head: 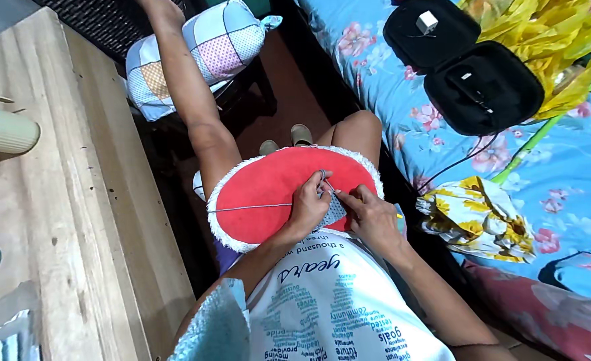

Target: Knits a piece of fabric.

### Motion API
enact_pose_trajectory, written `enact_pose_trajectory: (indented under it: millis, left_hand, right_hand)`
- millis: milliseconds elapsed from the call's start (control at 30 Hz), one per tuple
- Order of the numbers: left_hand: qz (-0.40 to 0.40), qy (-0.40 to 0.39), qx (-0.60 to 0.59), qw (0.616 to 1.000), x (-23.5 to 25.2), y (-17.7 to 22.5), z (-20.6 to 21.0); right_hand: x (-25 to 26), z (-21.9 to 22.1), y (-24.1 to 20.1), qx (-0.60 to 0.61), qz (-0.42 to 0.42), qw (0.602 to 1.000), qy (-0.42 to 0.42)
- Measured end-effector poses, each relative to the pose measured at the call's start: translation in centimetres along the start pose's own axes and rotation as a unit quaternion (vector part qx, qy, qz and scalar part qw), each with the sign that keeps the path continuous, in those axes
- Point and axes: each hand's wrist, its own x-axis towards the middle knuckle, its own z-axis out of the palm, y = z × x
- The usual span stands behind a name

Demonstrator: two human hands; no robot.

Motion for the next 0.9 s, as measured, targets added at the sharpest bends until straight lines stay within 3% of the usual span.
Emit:
enact_pose_trajectory:
  millis: [900]
  left_hand:
    - [0.004,0.001,0.010,1.000,0.47,-0.82,0.45]
  right_hand:
    - [0.10,1.01,-0.91,-0.021,0.052,0.998,-0.041]
